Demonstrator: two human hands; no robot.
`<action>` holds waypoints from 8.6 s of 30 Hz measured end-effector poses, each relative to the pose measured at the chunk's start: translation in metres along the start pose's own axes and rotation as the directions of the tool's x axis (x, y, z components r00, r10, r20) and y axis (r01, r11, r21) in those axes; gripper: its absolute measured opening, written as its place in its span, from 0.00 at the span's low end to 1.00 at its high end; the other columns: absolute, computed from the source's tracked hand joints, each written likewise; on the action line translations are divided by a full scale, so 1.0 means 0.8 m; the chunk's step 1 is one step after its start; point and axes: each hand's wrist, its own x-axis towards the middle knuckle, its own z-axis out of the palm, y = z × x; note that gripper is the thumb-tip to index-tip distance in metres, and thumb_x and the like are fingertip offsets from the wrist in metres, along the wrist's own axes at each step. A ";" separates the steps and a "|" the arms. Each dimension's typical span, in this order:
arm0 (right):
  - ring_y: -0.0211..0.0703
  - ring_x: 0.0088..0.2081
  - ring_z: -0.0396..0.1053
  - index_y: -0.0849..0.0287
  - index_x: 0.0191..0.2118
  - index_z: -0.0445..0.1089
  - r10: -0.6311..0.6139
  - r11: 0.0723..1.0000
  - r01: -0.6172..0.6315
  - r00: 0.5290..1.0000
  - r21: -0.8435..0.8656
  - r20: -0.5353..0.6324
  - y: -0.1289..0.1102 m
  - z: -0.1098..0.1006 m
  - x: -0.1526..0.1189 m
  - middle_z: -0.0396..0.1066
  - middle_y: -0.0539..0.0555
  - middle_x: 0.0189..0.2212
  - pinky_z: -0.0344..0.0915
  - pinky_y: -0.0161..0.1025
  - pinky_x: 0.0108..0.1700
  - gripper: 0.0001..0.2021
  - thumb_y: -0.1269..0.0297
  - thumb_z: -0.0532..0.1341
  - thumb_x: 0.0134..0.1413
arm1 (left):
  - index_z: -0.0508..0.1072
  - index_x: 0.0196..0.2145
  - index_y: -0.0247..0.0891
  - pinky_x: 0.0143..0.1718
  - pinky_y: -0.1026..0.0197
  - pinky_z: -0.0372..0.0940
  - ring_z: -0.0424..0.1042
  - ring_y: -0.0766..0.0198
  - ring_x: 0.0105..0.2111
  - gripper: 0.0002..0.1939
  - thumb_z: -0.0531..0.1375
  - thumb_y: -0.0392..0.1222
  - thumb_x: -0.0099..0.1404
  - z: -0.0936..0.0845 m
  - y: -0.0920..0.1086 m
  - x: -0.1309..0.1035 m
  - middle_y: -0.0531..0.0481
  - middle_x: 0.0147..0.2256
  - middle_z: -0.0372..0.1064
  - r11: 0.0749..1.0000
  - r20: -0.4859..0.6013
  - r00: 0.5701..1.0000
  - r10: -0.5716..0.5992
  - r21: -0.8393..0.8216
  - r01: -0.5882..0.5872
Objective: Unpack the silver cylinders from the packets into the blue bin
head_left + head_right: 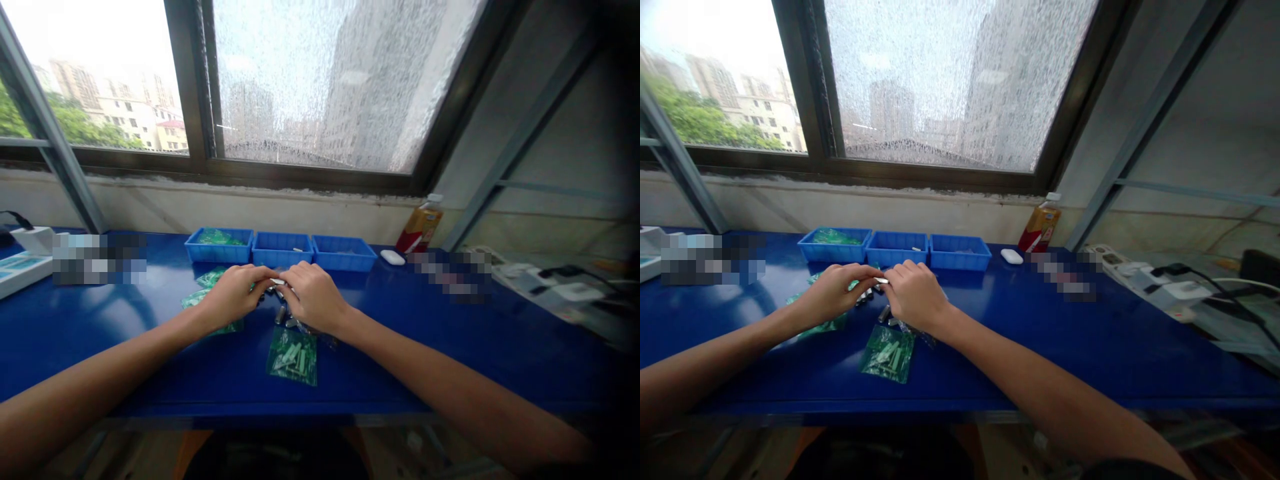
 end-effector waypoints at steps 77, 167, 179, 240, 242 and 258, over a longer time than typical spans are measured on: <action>0.51 0.45 0.59 0.59 0.45 0.67 0.352 0.925 -0.373 0.912 -0.068 -0.212 0.082 0.024 0.021 0.67 0.59 0.39 0.55 0.44 0.42 0.17 0.54 0.55 0.55 | 0.66 0.49 0.39 0.46 0.54 0.59 0.65 0.52 0.45 0.27 0.51 0.60 0.60 -0.037 -0.082 -0.007 0.43 0.45 0.66 0.980 0.304 0.947 -0.107 0.194 0.048; 0.46 0.43 0.63 0.61 0.38 0.69 0.144 0.904 -0.180 0.982 0.387 0.122 0.026 0.005 0.002 0.70 0.56 0.38 0.58 0.43 0.45 0.12 0.58 0.59 0.51 | 0.73 0.33 0.38 0.27 0.63 0.58 0.70 0.61 0.28 0.12 0.50 0.43 0.63 0.019 -0.036 0.041 0.48 0.28 0.72 0.970 -0.035 0.993 -0.110 0.216 0.115; 0.36 0.25 0.62 0.63 0.28 0.68 0.414 0.500 -0.324 0.904 0.803 0.107 0.019 0.008 0.008 0.66 0.51 0.22 0.59 0.34 0.29 0.18 0.57 0.49 0.59 | 0.71 0.37 0.36 0.37 0.62 0.62 0.70 0.63 0.35 0.11 0.51 0.41 0.64 0.004 -0.003 0.008 0.46 0.36 0.72 0.989 -0.143 0.986 0.091 -0.100 -0.106; 0.36 0.27 0.63 0.62 0.28 0.66 0.431 0.515 -0.331 0.897 0.791 0.096 -0.003 0.004 0.005 0.68 0.51 0.25 0.59 0.33 0.27 0.05 0.66 0.57 0.49 | 0.68 0.31 0.33 0.30 0.65 0.59 0.65 0.67 0.29 0.12 0.56 0.46 0.60 0.002 0.008 0.008 0.51 0.28 0.66 0.746 0.055 0.970 -0.236 -0.630 0.217; 0.35 0.26 0.62 0.61 0.28 0.64 0.442 0.520 -0.332 0.893 0.787 0.085 -0.003 0.004 0.004 0.66 0.50 0.24 0.58 0.33 0.27 0.03 0.68 0.56 0.48 | 0.68 0.31 0.33 0.28 0.65 0.58 0.64 0.68 0.27 0.12 0.56 0.46 0.59 0.003 0.009 0.008 0.52 0.27 0.65 0.746 0.065 0.969 -0.239 -0.627 0.226; 0.36 0.25 0.64 0.60 0.29 0.64 0.447 -0.001 -0.438 0.804 0.899 0.392 -0.004 -0.011 0.008 0.66 0.52 0.22 0.61 0.35 0.27 0.20 0.47 0.50 0.55 | 0.66 0.30 0.37 0.33 0.63 0.62 0.68 0.66 0.29 0.01 0.55 0.36 0.57 -0.005 0.000 0.002 0.52 0.28 0.69 0.997 -0.338 0.940 -0.050 -0.064 0.030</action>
